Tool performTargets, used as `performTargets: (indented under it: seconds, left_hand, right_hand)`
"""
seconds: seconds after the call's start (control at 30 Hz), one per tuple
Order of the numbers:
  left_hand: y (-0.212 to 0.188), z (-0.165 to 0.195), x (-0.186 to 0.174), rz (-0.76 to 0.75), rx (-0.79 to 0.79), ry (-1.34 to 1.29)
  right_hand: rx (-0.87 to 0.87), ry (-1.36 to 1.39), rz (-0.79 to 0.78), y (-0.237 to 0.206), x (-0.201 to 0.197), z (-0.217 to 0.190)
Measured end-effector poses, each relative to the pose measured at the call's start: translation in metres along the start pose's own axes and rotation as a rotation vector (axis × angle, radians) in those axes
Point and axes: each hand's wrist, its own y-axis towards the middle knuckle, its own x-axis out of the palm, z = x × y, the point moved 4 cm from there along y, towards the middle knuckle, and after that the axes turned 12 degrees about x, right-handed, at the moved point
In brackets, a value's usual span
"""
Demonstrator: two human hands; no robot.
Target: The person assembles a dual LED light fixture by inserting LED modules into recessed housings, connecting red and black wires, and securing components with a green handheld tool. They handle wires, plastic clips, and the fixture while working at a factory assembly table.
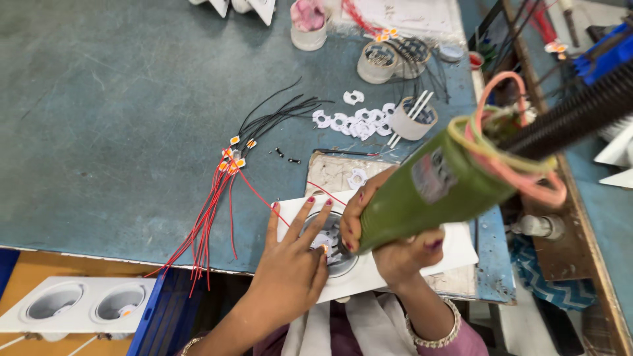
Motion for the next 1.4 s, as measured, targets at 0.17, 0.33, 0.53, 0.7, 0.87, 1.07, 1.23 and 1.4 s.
performTargets:
  seconds: [0.17, 0.33, 0.53, 0.7, 0.87, 1.07, 1.23, 1.4]
  left_hand:
    - [-0.008, -0.005, 0.0, 0.342, -0.084, -0.106]
    - [-0.043, -0.02, 0.014, 0.891, -0.406, -0.382]
    - [-0.047, -0.036, 0.073, 0.767, -0.795, -1.471]
    - [-0.04, -0.046, 0.078, 0.686, -0.751, -1.445]
    - [-0.04, -0.057, 0.078, 0.703, -0.775, -1.444]
    - [-0.049, -0.082, 0.04, 0.566, -0.755, -1.157]
    - [-0.017, -0.065, -0.033, 0.75, -0.361, -0.331]
    - [0.059, -0.061, -0.051, 0.573, -0.028, -0.152]
  right_hand:
    - [-0.124, 0.081, 0.07, 0.001, -0.032, -0.042]
    - [-0.303, -0.042, 0.074, -0.033, -0.101, -0.13]
    - [-0.405, -0.342, 0.195, -0.078, -0.201, -0.172]
    - [-1.01, -0.83, 0.838, -0.137, -0.239, -0.147]
    - [-0.248, -0.992, 0.883, -0.109, -0.226, -0.046]
    - [0.343, -0.779, 0.592, -0.09, -0.2, 0.024]
    - [0.176, -0.738, 0.532, -0.067, -0.191, -0.001]
    - [0.065, -0.61, 0.434, -0.036, -0.175, -0.016]
